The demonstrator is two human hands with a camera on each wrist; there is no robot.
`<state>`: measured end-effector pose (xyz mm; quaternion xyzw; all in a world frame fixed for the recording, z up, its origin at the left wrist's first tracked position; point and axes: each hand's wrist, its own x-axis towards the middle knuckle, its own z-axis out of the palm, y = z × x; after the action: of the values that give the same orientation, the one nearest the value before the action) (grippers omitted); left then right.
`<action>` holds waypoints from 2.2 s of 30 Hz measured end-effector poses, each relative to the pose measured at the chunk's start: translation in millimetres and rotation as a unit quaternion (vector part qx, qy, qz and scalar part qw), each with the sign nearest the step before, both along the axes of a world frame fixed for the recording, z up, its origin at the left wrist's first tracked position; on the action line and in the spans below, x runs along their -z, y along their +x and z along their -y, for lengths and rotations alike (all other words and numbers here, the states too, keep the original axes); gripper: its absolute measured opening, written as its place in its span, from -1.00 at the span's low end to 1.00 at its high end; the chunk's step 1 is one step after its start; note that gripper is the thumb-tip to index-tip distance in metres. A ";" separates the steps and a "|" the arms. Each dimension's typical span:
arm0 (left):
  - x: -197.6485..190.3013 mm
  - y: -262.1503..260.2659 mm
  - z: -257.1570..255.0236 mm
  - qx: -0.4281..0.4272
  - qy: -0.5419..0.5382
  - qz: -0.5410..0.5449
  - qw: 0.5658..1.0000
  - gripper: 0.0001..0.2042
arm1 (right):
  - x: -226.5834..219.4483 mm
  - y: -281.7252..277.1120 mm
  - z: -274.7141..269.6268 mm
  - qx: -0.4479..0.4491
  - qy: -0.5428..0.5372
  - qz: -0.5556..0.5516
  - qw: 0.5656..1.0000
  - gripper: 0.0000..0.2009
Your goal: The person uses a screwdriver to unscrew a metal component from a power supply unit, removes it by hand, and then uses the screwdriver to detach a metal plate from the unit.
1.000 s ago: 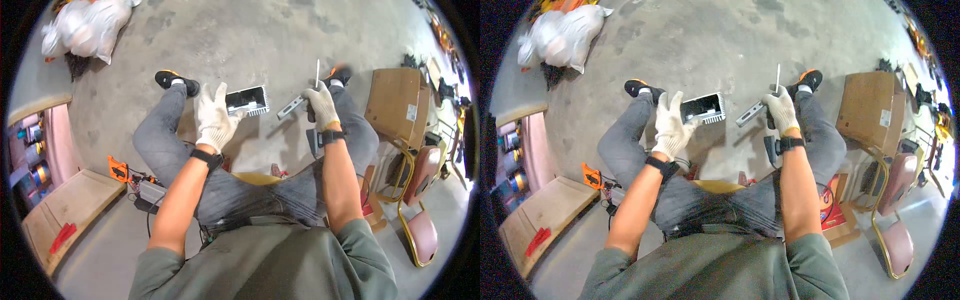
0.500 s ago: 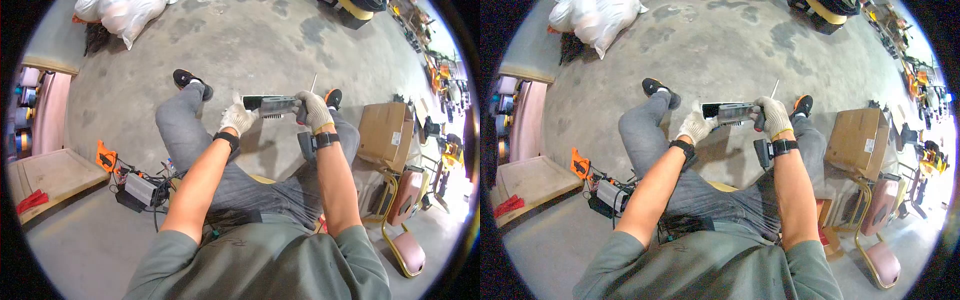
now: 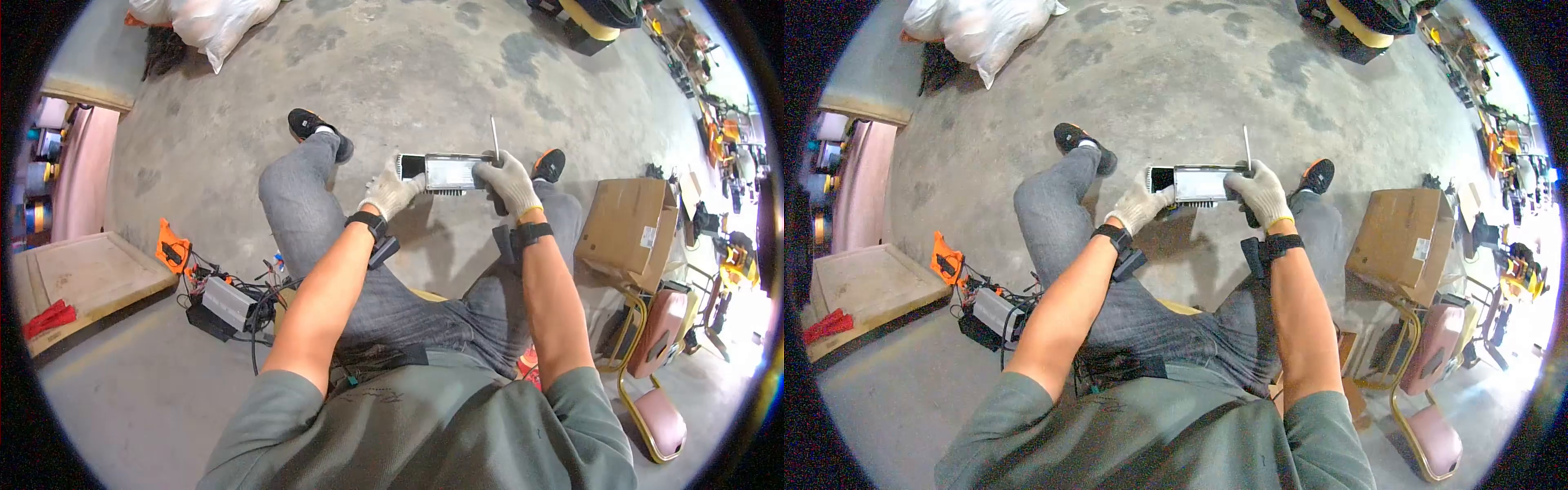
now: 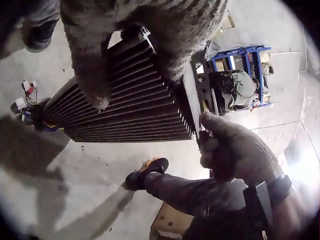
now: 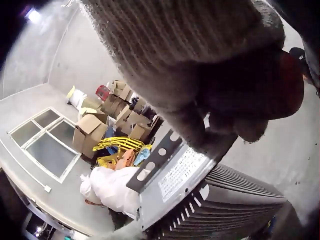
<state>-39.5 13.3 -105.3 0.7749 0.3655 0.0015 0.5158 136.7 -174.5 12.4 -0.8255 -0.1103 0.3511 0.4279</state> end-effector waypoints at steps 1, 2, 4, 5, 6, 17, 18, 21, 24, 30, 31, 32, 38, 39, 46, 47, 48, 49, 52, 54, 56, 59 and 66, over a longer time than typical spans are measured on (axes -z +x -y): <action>0.9 1.0 0.5 0.001 0.000 0.002 1.000 -0.40 | 3.4 0.1 0.2 -0.026 -0.022 0.066 0.997 -0.57; 1.7 1.2 0.6 0.010 0.023 0.000 1.000 -0.39 | 6.8 -0.9 0.6 -0.026 -0.022 0.068 0.997 -0.57; -14.2 1.3 -4.8 0.012 0.049 0.000 0.999 -0.38 | 7.2 -5.4 -3.3 -0.002 -0.004 0.046 0.999 -0.55; -22.0 0.0 -8.8 0.027 -0.024 -0.008 0.999 -0.17 | 4.5 -3.8 -0.6 -0.010 0.004 0.000 1.000 -0.56; -35.9 -1.5 -10.9 0.042 -0.097 -0.016 0.994 0.05 | 3.7 -2.3 1.0 -0.015 0.005 -0.002 1.000 -0.56; -45.4 -7.2 -15.5 -0.055 -0.345 0.105 0.931 -0.15 | 6.6 0.9 3.5 -0.019 0.031 -0.030 0.999 -0.66; -68.8 -6.8 -14.3 -0.067 -0.356 0.093 0.927 -0.15 | 5.2 0.2 1.8 -0.020 0.021 -0.008 1.000 -0.67; -54.7 -7.6 -16.5 -0.074 -0.339 0.098 0.933 -0.17 | 8.3 0.9 -1.9 -0.022 0.025 0.016 0.999 -0.67; -55.9 -10.3 -18.2 -0.059 -0.345 0.105 0.931 -0.13 | 6.3 -0.3 -5.0 -0.030 0.033 0.011 0.999 -0.66; -88.1 -9.0 -17.5 -0.034 -0.285 0.044 0.957 -0.20 | 8.3 1.1 -4.1 -0.061 0.047 -0.010 0.997 -0.65; -83.1 -9.3 -18.0 -0.030 -0.286 0.054 0.956 -0.19 | 6.5 1.3 -3.8 -0.067 0.054 -0.016 0.996 -0.64; -77.8 -9.8 -18.1 -0.030 -0.286 0.054 0.956 -0.19 | 5.0 1.5 -3.7 -0.067 0.054 -0.017 0.996 -0.64; -82.5 -9.0 -16.2 -0.114 -0.439 0.108 0.885 -0.23 | 3.5 5.9 -2.7 -0.068 0.045 -0.063 0.995 -0.64; -84.6 -7.4 -16.4 -0.128 -0.448 0.097 0.880 -0.27 | 4.1 6.3 -2.8 -0.077 0.051 -0.050 0.995 -0.63; -87.6 -2.7 -20.6 -0.153 -0.498 0.081 0.850 -0.43 | 5.5 0.5 -10.7 -0.055 -0.017 0.058 0.997 -0.64; -89.9 -3.0 -19.1 -0.153 -0.498 0.081 0.850 -0.43 | 7.7 1.5 -10.2 -0.055 -0.017 0.057 0.997 -0.64; -91.8 -3.8 -16.5 -0.159 -0.482 0.087 0.857 -0.45 | 10.8 2.4 -9.8 -0.055 -0.003 0.057 0.997 -0.65; -92.5 -4.3 -15.4 -0.167 -0.466 0.093 0.864 -0.46 | 14.1 2.7 -10.1 -0.055 0.012 0.057 0.997 -0.67; -76.6 -2.7 -17.6 -0.133 -0.451 0.097 0.877 -0.48 | 19.3 0.3 -9.6 -0.049 0.043 0.075 0.995 -0.68; -65.0 -2.3 -17.6 -0.128 -0.452 0.107 0.876 -0.47 | 21.4 -0.1 -10.6 -0.049 0.039 0.078 0.995 -0.69; -55.1 -2.9 -19.0 -0.123 -0.454 0.118 0.875 -0.46 | 21.6 1.3 -11.1 -0.049 0.034 0.080 0.995 -0.70; -41.7 -3.5 -23.2 -0.096 -0.424 0.122 0.892 -0.44 | 15.3 2.1 -11.8 -0.102 -0.001 0.107 0.989 -0.68; -56.9 -5.2 -19.2 -0.110 -0.447 0.115 0.880 -0.48 | 15.1 -4.0 -13.9 -0.044 0.012 0.086 0.995 -0.68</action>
<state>-44.7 32.5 -48.4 0.4114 0.3484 -0.0159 0.8421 132.7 -160.6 -2.8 -0.8418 -0.1874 0.2961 0.4105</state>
